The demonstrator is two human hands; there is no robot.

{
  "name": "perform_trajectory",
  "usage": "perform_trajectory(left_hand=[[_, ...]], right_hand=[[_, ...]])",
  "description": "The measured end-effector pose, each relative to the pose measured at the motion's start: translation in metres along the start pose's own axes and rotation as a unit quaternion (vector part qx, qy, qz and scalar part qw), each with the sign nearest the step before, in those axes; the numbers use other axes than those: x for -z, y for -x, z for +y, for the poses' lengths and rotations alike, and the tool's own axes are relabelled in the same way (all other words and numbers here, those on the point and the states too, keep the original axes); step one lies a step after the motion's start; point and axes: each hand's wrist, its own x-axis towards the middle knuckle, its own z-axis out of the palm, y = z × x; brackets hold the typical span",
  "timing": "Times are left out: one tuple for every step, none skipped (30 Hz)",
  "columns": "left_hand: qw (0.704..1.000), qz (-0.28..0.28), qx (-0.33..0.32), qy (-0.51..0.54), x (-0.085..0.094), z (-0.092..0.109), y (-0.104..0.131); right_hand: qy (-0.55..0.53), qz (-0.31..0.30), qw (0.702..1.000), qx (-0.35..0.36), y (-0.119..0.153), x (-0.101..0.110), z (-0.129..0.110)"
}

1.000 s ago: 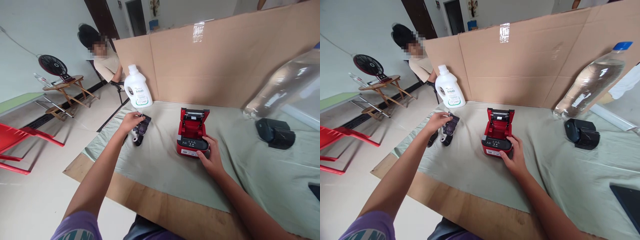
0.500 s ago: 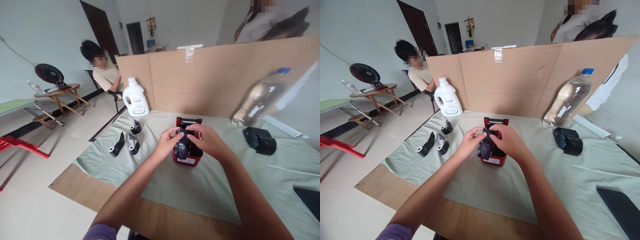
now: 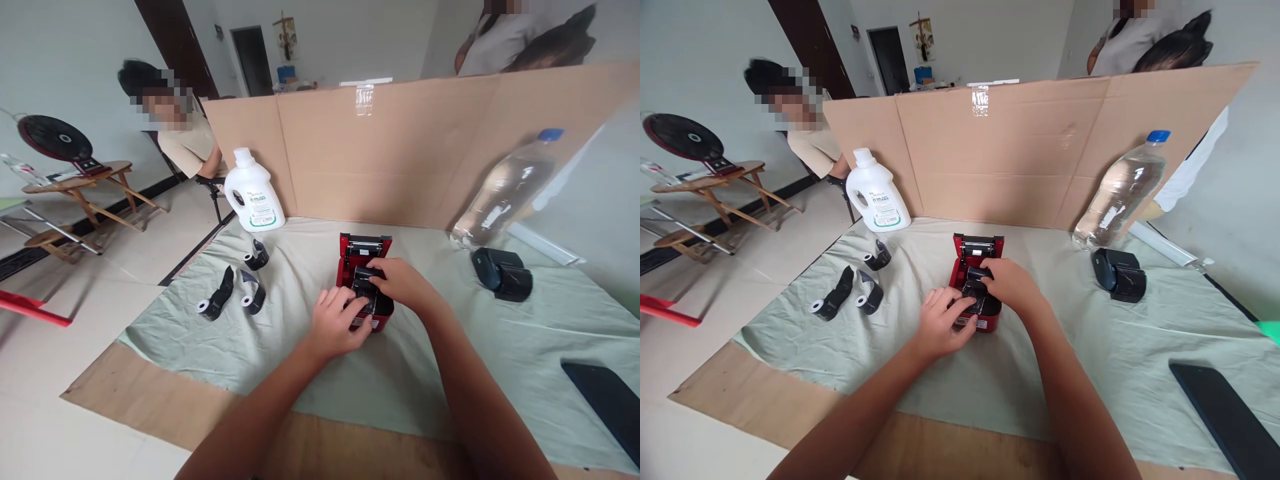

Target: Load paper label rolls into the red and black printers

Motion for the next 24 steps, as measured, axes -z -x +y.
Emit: perform_trajectory(left_hand=[[1.0,0.005,-0.009,-0.007,-0.001,-0.002,0.002],[1.0,0.005,-0.016,-0.008,-0.002,-0.004,0.003],[1.0,0.001,-0.022,-0.005,-0.003,-0.005,0.004],[1.0,-0.001,-0.025,-0.003,-0.003,-0.006,0.004],[1.0,0.001,-0.028,-0.002,-0.004,-0.006,0.005],[1.0,0.004,-0.029,-0.004,-0.004,-0.007,0.005],[1.0,0.007,-0.03,-0.008,-0.005,-0.007,0.005],[0.999,0.011,-0.03,-0.012,-0.005,-0.007,0.005],[0.999,0.015,-0.03,-0.017,-0.006,-0.008,0.005],[0.999,0.019,-0.031,-0.021,-0.006,-0.008,0.004],[0.999,0.021,-0.033,-0.024,-0.007,-0.009,0.004],[0.999,0.023,-0.035,-0.027,-0.007,-0.009,0.004],[0.999,0.024,-0.038,-0.03,-0.007,-0.009,0.003],[0.998,0.024,-0.04,-0.032,-0.007,-0.01,0.003],[0.998,0.023,-0.042,-0.034,-0.007,-0.01,0.003],[0.998,0.021,-0.041,-0.036,-0.007,-0.01,0.002],[0.998,0.021,-0.038,-0.038,-0.006,-0.01,0.002],[0.998,0.021,-0.035,-0.039,-0.006,-0.01,0.002],[0.999,0.022,-0.031,-0.039,-0.005,-0.009,0.002],[0.999,0.024,-0.028,-0.037,-0.005,-0.009,0.002],[0.999,0.026,-0.025,-0.035,-0.004,-0.009,0.001],[0.999,0.029,-0.024,-0.032,-0.004,-0.009,0.001],[0.999,0.031,-0.023,-0.027,-0.004,-0.009,0.001],[0.999,0.033,-0.023,-0.022,-0.004,-0.01,0.001]], right_hand=[[0.009,0.004,1.0,0.0,-0.001,-0.004,-0.002],[0.02,0.007,1.0,0.001,-0.002,-0.007,-0.003],[0.033,0.01,0.999,0.006,-0.002,-0.011,-0.005],[0.047,0.014,0.999,0.014,-0.003,-0.014,-0.006],[0.062,0.018,0.998,0.023,-0.004,-0.017,-0.007],[0.076,0.023,0.996,0.027,-0.005,-0.019,-0.008],[0.088,0.026,0.996,0.024,-0.007,-0.021,-0.008],[0.096,0.023,0.995,0.015,-0.009,-0.022,-0.009],[0.099,0.015,0.995,-0.001,-0.011,-0.023,-0.01],[0.101,0.001,0.995,-0.02,-0.013,-0.023,-0.011],[0.102,-0.016,0.994,-0.038,-0.016,-0.023,-0.013],[0.106,-0.034,0.992,-0.053,-0.018,-0.023,-0.015],[0.113,-0.049,0.99,-0.064,-0.02,-0.023,-0.017],[0.121,-0.059,0.988,-0.072,-0.021,-0.023,-0.019],[0.128,-0.064,0.987,-0.077,-0.021,-0.022,-0.021],[0.127,-0.064,0.987,-0.08,-0.021,-0.02,-0.022],[0.115,-0.062,0.988,-0.081,-0.019,-0.017,-0.022],[0.089,-0.061,0.991,-0.078,-0.017,-0.011,-0.021],[0.05,-0.064,0.994,-0.073,-0.014,-0.004,-0.019],[0.004,-0.071,0.995,-0.068,-0.011,0.004,-0.016],[-0.042,-0.074,0.994,-0.069,-0.008,0.013,-0.013],[-0.077,-0.066,0.992,-0.078,-0.006,0.021,-0.009],[-0.102,-0.037,0.989,-0.096,-0.004,0.028,-0.004],[-0.115,0.017,0.986,-0.12,-0.004,0.033,0.001]])
